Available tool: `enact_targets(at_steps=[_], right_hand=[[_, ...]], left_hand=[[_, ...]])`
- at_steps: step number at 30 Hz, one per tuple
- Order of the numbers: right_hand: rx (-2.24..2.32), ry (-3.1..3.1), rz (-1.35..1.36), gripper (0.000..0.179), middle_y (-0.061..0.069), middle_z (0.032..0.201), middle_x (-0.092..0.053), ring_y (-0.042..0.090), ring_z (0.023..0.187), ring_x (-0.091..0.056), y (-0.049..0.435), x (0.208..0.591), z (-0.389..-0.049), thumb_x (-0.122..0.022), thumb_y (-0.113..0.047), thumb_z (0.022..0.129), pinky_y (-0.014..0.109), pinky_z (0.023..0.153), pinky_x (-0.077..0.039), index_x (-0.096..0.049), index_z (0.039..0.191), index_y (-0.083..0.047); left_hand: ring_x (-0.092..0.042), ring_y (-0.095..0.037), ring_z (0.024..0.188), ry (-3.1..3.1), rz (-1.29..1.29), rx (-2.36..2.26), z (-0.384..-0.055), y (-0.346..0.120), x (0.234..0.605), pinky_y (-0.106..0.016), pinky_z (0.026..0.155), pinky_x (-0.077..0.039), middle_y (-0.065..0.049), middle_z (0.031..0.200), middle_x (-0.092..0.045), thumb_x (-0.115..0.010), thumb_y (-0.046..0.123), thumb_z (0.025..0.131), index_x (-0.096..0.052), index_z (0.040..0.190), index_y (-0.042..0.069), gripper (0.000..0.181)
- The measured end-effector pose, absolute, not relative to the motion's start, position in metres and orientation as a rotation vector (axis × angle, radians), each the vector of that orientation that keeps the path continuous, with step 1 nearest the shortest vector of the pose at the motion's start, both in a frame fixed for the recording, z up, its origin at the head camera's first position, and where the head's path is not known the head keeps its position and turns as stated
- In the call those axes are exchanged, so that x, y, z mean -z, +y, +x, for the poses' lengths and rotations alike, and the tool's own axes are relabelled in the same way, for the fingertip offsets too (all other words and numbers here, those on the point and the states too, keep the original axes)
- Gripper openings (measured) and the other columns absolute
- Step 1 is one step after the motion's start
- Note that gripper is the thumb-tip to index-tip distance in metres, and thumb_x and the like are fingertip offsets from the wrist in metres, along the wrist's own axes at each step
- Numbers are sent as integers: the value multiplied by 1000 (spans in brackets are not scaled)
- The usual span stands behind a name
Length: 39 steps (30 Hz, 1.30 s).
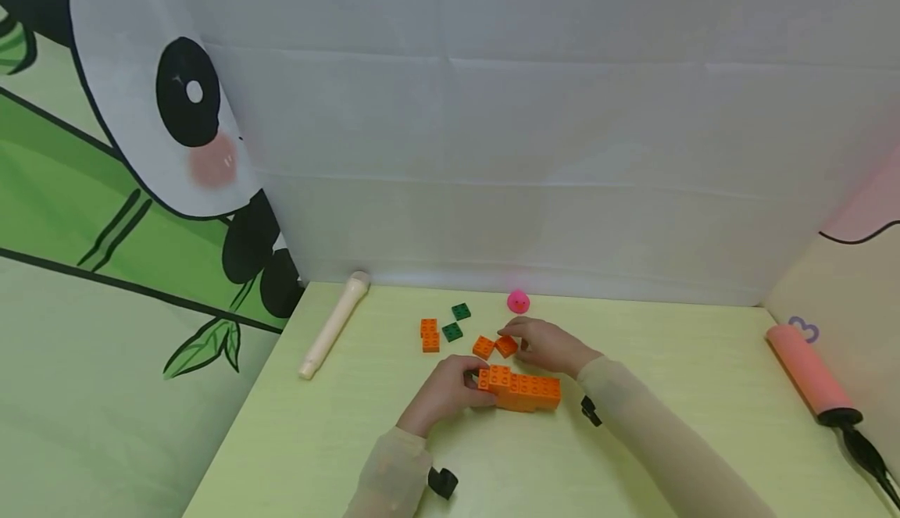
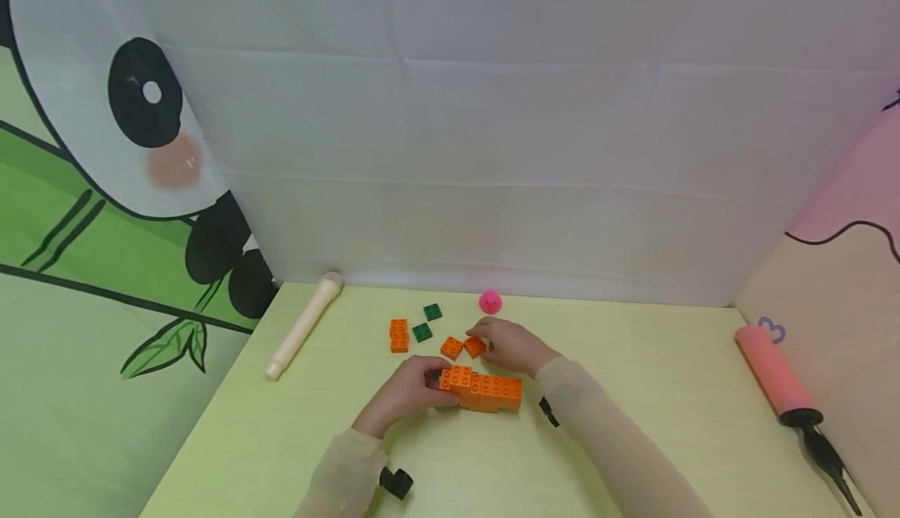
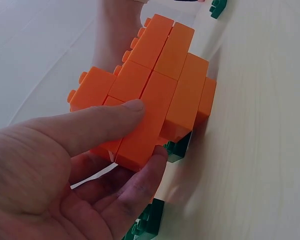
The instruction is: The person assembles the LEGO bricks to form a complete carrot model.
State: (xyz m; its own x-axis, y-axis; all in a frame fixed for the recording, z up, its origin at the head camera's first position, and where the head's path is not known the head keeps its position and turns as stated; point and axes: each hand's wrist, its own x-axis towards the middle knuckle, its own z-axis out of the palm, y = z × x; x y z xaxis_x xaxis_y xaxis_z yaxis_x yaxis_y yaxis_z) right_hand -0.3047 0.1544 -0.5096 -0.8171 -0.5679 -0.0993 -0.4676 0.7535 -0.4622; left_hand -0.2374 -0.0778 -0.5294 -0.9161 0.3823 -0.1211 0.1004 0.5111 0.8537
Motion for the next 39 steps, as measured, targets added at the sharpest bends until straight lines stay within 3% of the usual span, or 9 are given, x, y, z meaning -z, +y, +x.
enact_targets(at_steps=[6, 10, 17, 23, 30, 39], right_hand=[[586, 2775, -774, 35, 1, 112, -65, 19, 99, -61, 151, 517, -306, -79, -7, 93, 36, 95, -54, -74, 128, -9], [593, 2795, -706, 34, -1, 109, -66, 16, 93, -58, 150, 520, -306, -83, -15, 92, 34, 92, -54, -75, 124, -9], [712, 2754, -609, 31, -4, 96, -67, 16, 84, -60, 157, 517, -307, -83, -14, 91, 34, 82, -56, -73, 120, -8], [845, 2712, -634, 28, -3, 99, -68, 14, 84, -62, 170, 510, -301, -81, -17, 92, 33, 77, -56, -72, 117, -7], [879, 2744, -666, 30, -3, 108, -68, 15, 94, -64, 184, 506, -291, -78, -18, 94, 34, 83, -57, -71, 121, -8], [1004, 2756, -754, 28, -8, 108, -66, 19, 98, -63, 196, 495, -270, -77, -21, 95, 40, 86, -58, -71, 121, -12]], left_hand=[[-62, -18, 83, 2447, 388, -1380, -236, -78, 528, -34, 77, -56, 2, 107, -67, -92, 20, 83, -73, 123, 6, 47], [-62, -19, 83, 2449, 380, -1372, -236, -78, 527, -34, 77, -55, 2, 106, -67, -91, 20, 83, -73, 123, 6, 47], [-62, -17, 82, 2457, 399, -1374, -236, -75, 524, -32, 74, -54, 2, 104, -67, -91, 20, 83, -73, 122, 6, 46], [-61, -17, 82, 2465, 407, -1384, -237, -74, 523, -31, 72, -53, 1, 103, -67, -91, 20, 82, -72, 123, 4, 48], [-61, -18, 83, 2473, 392, -1371, -238, -74, 525, -32, 74, -53, 3, 102, -67, -91, 22, 83, -72, 125, 5, 49], [-61, -17, 83, 2463, 397, -1387, -238, -74, 526, -31, 75, -53, 0, 106, -67, -91, 21, 83, -72, 124, 4, 49]])
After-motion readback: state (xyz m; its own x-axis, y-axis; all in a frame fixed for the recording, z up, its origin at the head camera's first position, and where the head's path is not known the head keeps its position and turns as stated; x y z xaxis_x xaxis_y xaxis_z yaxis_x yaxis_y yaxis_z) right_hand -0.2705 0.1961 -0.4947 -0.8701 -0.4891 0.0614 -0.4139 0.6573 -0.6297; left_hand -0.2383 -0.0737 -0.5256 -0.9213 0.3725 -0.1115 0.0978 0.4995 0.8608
